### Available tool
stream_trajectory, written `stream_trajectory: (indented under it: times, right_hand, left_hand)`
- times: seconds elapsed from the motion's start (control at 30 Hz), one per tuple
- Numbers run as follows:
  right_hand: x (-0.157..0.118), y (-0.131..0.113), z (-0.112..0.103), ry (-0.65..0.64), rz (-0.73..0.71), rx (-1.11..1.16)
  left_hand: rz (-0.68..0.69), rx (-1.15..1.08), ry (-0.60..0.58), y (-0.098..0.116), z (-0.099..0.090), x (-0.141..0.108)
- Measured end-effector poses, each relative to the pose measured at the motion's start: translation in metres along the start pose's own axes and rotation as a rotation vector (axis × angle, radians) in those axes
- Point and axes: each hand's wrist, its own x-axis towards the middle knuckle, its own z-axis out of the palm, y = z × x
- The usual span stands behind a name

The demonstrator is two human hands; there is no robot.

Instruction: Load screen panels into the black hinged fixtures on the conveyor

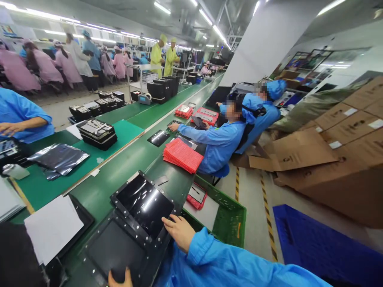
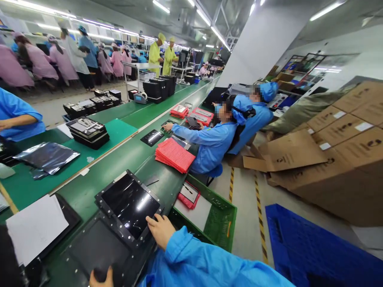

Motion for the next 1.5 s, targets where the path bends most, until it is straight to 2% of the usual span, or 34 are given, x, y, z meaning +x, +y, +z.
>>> stream_trajectory:
  times: [0.1, 0.2, 0.3, 0.37, 0.4, 0.43, 0.47, 0.53, 0.6, 0.63, 0.7, 0.8, 0.87, 0.97, 1.17, 1.23, 1.3, 1.33, 1.4, 1.43, 1.5]
  right_hand:
    - [0.014, -0.005, -0.008, 0.013, -0.03, -0.033]
    - [0.025, 0.007, -0.02, -0.009, -0.104, 0.063]
    - [0.036, 0.024, -0.025, -0.015, -0.244, 0.336]
    - [0.048, 0.027, -0.022, -0.059, -0.313, 0.63]
    - [0.054, 0.026, -0.019, -0.12, -0.321, 0.814]
    - [0.06, 0.023, -0.016, -0.215, -0.319, 1.008]
    - [0.066, 0.019, -0.014, -0.328, -0.311, 1.192]
    - [0.075, 0.016, -0.012, -0.49, -0.29, 1.469]
    - [0.083, 0.022, -0.013, -0.485, -0.237, 1.609]
    - [0.088, 0.029, -0.015, -0.454, -0.187, 1.647]
    - [0.098, 0.043, -0.019, -0.431, -0.112, 1.687]
    - [0.109, 0.058, -0.023, -0.45, -0.119, 1.7]
    - [0.111, 0.063, -0.027, -0.433, -0.131, 1.695]
    - [0.111, 0.072, -0.032, -0.415, -0.11, 1.704]
    - [0.13, 0.095, -0.034, -0.392, -0.054, 1.638]
    - [0.133, 0.105, -0.033, -0.393, -0.057, 1.595]
    - [0.131, 0.118, -0.035, -0.295, -0.069, 1.537]
    - [0.131, 0.125, -0.037, -0.199, -0.075, 1.503]
    - [0.136, 0.136, -0.041, 0.021, -0.078, 1.428]
    - [0.145, 0.138, -0.042, 0.1, -0.084, 1.397]
    - [0.173, 0.133, -0.04, 0.169, -0.125, 1.373]
  left_hand:
    - [-0.108, -0.098, -0.101, 0.01, -0.022, 0.006]
    - [-0.16, -0.438, -0.094, 0.006, -0.043, 0.012]
    - [-0.136, -0.663, -0.112, 0.015, -0.06, 0.006]
    - [-0.191, -0.71, -0.106, 0.034, -0.078, -0.008]
    - [-0.2, -0.716, -0.067, 0.047, -0.088, -0.02]
    - [-0.164, -0.697, -0.024, 0.063, -0.099, -0.035]
    - [-0.07, -0.641, 0.006, 0.08, -0.109, -0.053]
    - [0.242, -0.4, 0.0, 0.117, -0.12, -0.092]
    - [0.552, -0.118, -0.065, 0.154, -0.115, -0.127]
    - [0.659, -0.001, -0.093, 0.17, -0.108, -0.139]
    - [0.737, 0.179, -0.089, 0.193, -0.088, -0.154]
    - [0.705, 0.333, -0.082, 0.206, -0.063, -0.16]
    - [0.701, 0.379, -0.092, 0.209, -0.056, -0.16]
    - [0.715, 0.415, -0.116, 0.219, -0.055, -0.161]
    - [0.713, 0.382, -0.207, 0.255, -0.053, -0.15]
    - [0.71, 0.35, -0.228, 0.256, -0.054, -0.148]
    - [0.672, 0.311, -0.223, 0.246, -0.06, -0.151]
    - [0.614, 0.295, -0.202, 0.237, -0.064, -0.155]
    - [0.397, 0.278, -0.159, 0.215, -0.073, -0.163]
    - [0.256, 0.276, -0.165, 0.204, -0.078, -0.165]
    - [-0.013, 0.279, -0.254, 0.188, -0.084, -0.164]
